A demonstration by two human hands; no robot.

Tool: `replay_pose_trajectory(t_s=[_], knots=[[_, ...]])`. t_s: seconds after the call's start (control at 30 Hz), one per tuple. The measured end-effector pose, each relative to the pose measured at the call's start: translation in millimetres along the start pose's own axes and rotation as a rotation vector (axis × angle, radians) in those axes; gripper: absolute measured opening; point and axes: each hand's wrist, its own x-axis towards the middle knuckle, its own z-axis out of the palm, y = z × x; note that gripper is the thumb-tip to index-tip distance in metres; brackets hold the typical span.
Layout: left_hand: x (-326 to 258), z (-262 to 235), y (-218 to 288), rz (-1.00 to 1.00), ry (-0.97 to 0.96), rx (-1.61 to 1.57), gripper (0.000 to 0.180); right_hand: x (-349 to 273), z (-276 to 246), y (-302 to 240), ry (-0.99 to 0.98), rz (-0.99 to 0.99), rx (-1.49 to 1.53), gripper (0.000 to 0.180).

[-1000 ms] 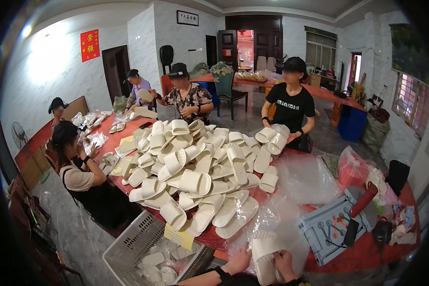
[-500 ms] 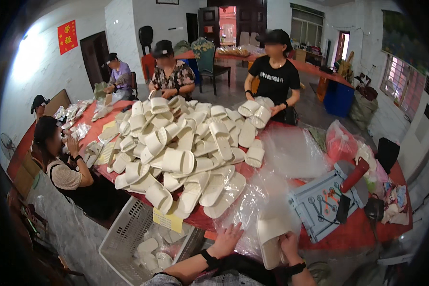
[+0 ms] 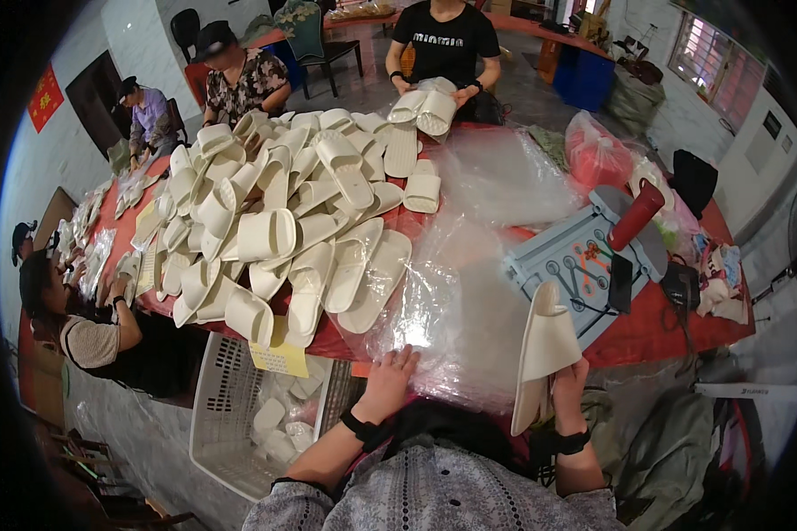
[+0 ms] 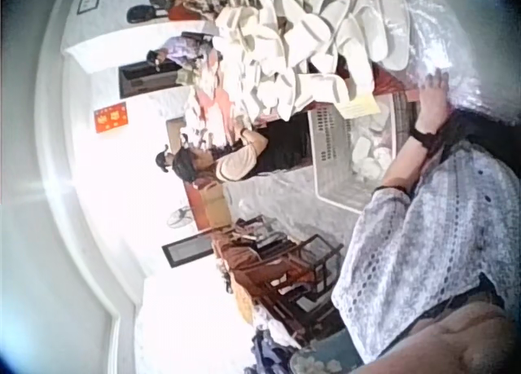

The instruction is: Placing pairs of slippers into plastic bags at a factory production table.

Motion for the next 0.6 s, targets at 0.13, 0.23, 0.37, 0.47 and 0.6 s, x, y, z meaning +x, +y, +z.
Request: replay_pose_trajectory(t_s=[0.13,0.23,0.37,0.47,0.6], knots=[[7.8,-4.0,7.8,-0.020,0.031,-0.119,0.052,-10.1,14.4,-16.3,-0.047,-0.061,0.002,0.022],[23.6,-5.0,13.9,-0.011,0.050,-0.095,0.046,-16.7,20.1,-11.7,-0.285,-0.130,-0.337,0.021],[33.8,26.6,-0.9,-0.006,0.059,-0.650,0.043,-31.3,55.9,-22.5,-0.609,0.108,-0.160,0.019],[32.8,42.5,12.1,0.124,0.130,-0.611,0.044,-30.3,82.4,-25.9,-0.687,0.203,-0.096,0.019],[35.8,38.0,21.3,0.356,0.288,-0.522,0.048,-14.2,81.4,20.3,-0.556,0.159,-0.372,0.024]])
